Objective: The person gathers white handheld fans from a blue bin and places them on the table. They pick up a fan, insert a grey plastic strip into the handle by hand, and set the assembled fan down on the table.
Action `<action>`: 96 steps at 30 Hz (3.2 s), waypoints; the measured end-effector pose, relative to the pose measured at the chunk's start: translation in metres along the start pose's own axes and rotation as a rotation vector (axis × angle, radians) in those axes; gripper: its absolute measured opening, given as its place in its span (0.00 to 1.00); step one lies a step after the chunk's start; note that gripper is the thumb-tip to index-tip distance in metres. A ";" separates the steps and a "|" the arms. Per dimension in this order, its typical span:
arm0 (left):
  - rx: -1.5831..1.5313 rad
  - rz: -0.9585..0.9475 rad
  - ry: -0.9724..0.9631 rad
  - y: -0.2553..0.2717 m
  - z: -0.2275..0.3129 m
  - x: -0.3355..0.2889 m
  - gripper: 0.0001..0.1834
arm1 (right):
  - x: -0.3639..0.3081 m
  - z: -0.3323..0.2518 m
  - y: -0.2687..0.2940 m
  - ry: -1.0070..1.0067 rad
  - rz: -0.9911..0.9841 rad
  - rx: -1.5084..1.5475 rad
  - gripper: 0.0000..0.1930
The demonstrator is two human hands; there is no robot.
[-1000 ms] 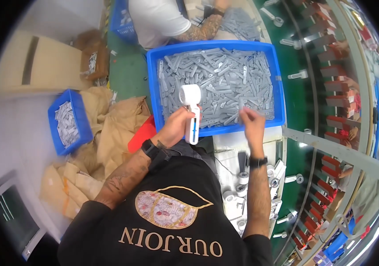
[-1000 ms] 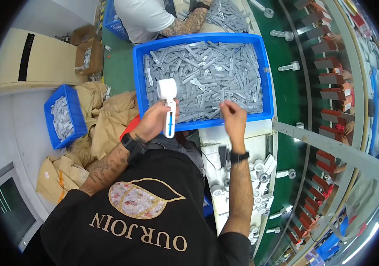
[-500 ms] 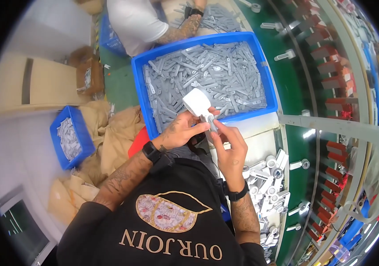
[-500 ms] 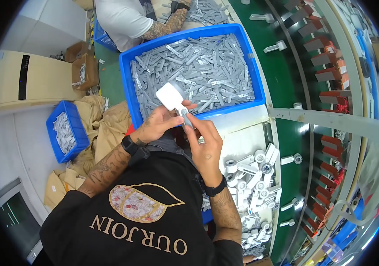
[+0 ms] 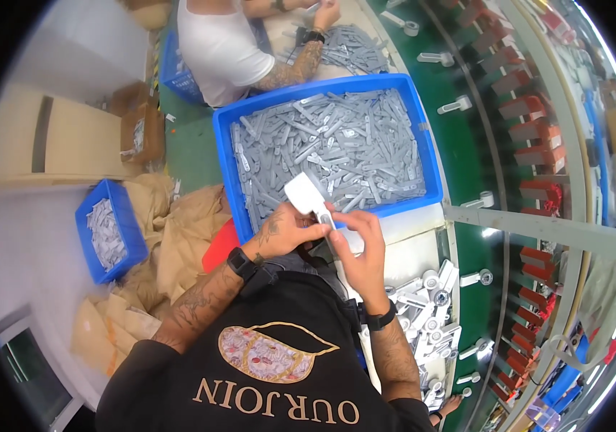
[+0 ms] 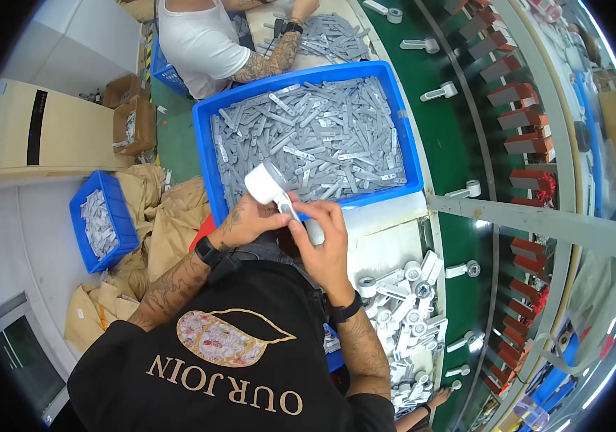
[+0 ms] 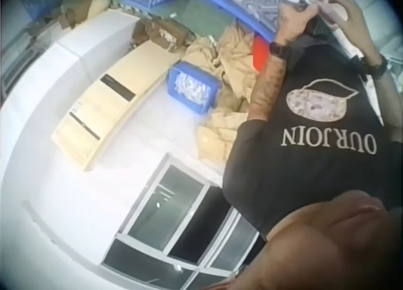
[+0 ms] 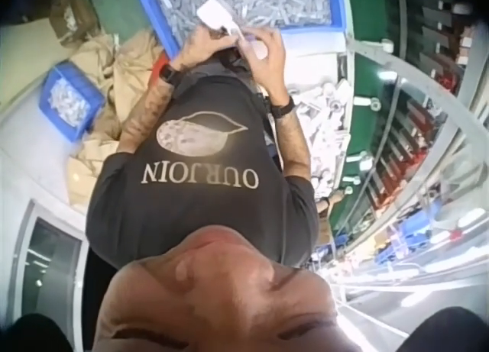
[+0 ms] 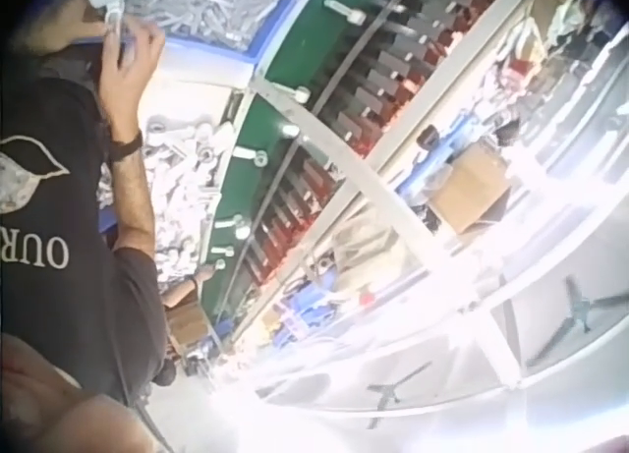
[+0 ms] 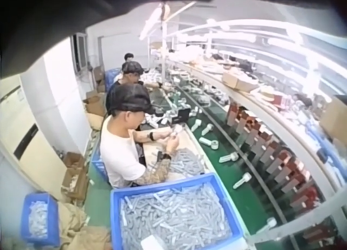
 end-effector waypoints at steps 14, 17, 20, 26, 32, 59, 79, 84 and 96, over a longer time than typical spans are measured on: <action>0.099 -0.089 -0.129 0.056 0.011 -0.004 0.32 | 0.035 0.029 -0.094 -0.658 -0.496 0.681 0.19; 0.139 -0.047 -0.107 0.076 0.018 -0.002 0.33 | 0.053 0.031 -0.113 -0.634 -0.543 0.686 0.21; 0.136 0.041 -0.109 0.094 0.027 0.002 0.24 | 0.066 0.050 -0.135 -0.613 -0.690 0.667 0.18; -0.189 0.260 -0.079 0.153 -0.011 0.004 0.21 | 0.144 0.202 -0.132 -0.678 -0.254 0.055 0.22; -0.266 0.408 -0.040 0.163 0.011 0.001 0.16 | 0.161 0.219 -0.173 -0.585 -0.312 -0.561 0.20; -0.093 -0.096 -0.097 -0.037 0.027 0.032 0.22 | 0.001 -0.008 0.032 -0.033 0.216 -0.060 0.20; 0.073 -0.135 -0.081 -0.054 -0.009 0.040 0.26 | -0.017 0.011 0.057 0.020 0.172 -0.087 0.24; 0.132 -0.254 -0.031 -0.068 -0.001 0.036 0.23 | -0.023 0.048 0.037 -0.461 -0.131 0.618 0.23; 0.318 -0.319 -0.125 -0.081 -0.009 0.058 0.23 | -0.027 0.062 0.049 -0.597 -0.005 0.705 0.23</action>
Point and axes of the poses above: each hand's wrist, its own x-axis towards the middle knuckle, its own y-axis out of the back of the hand, z = x × y, the point moved 6 cm from there along x, towards the middle knuckle, and after that the axes turned 5 degrees about -x, right-handed, at the moved point
